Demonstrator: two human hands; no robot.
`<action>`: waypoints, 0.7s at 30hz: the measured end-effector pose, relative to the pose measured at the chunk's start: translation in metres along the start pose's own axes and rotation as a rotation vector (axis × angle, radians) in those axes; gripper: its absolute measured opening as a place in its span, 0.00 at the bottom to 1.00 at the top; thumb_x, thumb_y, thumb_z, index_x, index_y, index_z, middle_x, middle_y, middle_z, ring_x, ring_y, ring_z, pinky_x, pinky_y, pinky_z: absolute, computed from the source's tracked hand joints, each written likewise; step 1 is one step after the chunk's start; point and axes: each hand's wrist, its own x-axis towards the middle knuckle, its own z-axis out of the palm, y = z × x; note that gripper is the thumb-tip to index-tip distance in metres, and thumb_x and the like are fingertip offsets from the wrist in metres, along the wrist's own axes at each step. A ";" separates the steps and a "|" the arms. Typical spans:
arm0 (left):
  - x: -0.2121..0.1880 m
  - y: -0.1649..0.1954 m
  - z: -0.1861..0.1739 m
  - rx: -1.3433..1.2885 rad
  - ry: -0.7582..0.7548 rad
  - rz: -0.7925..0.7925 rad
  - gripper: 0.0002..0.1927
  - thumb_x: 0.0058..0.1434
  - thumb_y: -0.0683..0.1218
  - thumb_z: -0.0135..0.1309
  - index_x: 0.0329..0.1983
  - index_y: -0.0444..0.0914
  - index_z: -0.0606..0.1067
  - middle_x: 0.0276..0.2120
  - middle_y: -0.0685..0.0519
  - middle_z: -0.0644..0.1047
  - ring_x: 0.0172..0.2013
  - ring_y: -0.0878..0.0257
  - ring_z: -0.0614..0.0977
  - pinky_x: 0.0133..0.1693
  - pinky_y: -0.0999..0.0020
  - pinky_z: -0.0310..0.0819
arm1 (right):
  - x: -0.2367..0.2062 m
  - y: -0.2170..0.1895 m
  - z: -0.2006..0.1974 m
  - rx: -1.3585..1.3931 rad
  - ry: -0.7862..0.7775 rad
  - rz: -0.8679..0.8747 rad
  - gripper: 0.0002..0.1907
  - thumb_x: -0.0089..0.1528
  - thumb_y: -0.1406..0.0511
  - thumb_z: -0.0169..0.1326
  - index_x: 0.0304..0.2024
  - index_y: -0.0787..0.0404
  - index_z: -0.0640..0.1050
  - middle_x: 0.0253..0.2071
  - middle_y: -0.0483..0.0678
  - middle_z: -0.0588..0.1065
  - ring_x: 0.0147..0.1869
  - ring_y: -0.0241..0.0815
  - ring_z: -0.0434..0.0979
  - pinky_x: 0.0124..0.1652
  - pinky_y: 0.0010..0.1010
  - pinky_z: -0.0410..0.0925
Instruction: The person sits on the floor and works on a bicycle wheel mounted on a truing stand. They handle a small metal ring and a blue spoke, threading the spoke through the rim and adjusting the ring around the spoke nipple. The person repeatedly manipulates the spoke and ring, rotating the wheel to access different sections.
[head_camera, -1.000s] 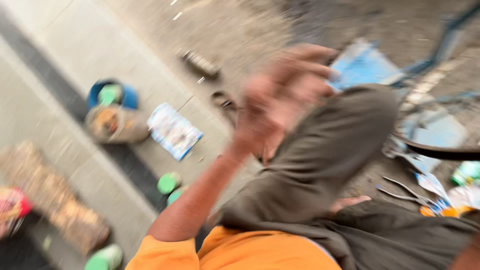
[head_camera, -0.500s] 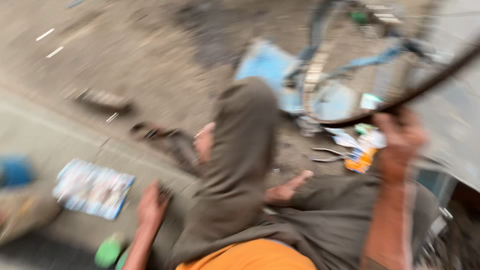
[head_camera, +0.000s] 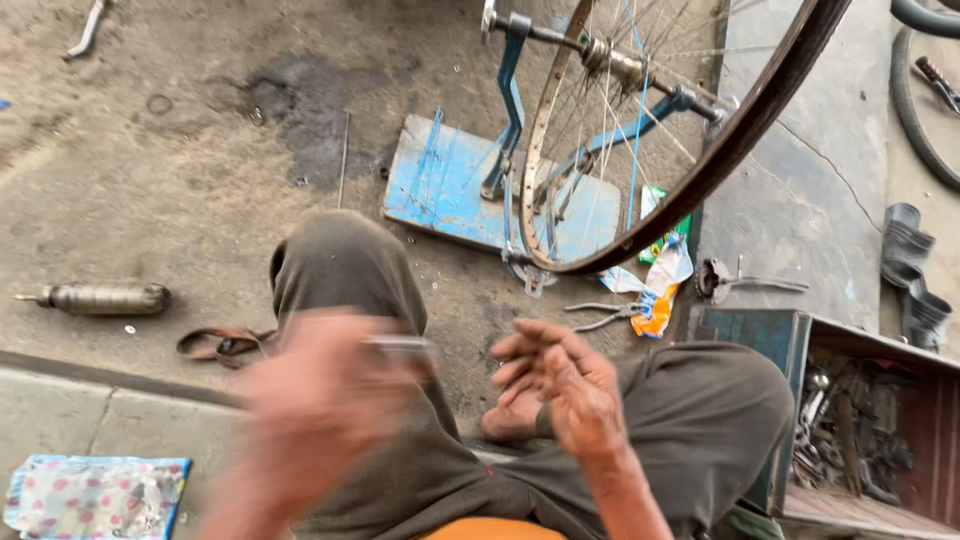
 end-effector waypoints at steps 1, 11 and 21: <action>0.024 0.023 0.024 -0.041 -0.113 0.122 0.12 0.55 0.43 0.61 0.42 0.41 0.75 0.30 0.47 0.74 0.23 0.55 0.76 0.23 0.57 0.70 | -0.002 0.008 0.000 0.119 0.170 0.059 0.23 0.69 0.61 0.45 0.61 0.70 0.71 0.51 0.59 0.79 0.49 0.47 0.83 0.44 0.36 0.78; 0.149 0.076 0.171 -0.494 -0.238 0.113 0.13 0.67 0.46 0.56 0.49 0.35 0.72 0.38 0.42 0.78 0.37 0.45 0.82 0.36 0.52 0.76 | -0.013 -0.012 -0.110 0.164 0.481 -0.195 0.22 0.74 0.68 0.46 0.67 0.78 0.69 0.52 0.65 0.76 0.48 0.60 0.78 0.41 0.42 0.71; 0.138 0.067 0.222 -0.745 -0.180 0.250 0.10 0.68 0.45 0.56 0.45 0.36 0.72 0.33 0.47 0.76 0.36 0.48 0.80 0.45 0.53 0.71 | 0.021 -0.066 -0.107 -0.268 0.767 -0.157 0.20 0.67 0.74 0.48 0.61 0.78 0.67 0.51 0.68 0.76 0.56 0.63 0.79 0.57 0.53 0.74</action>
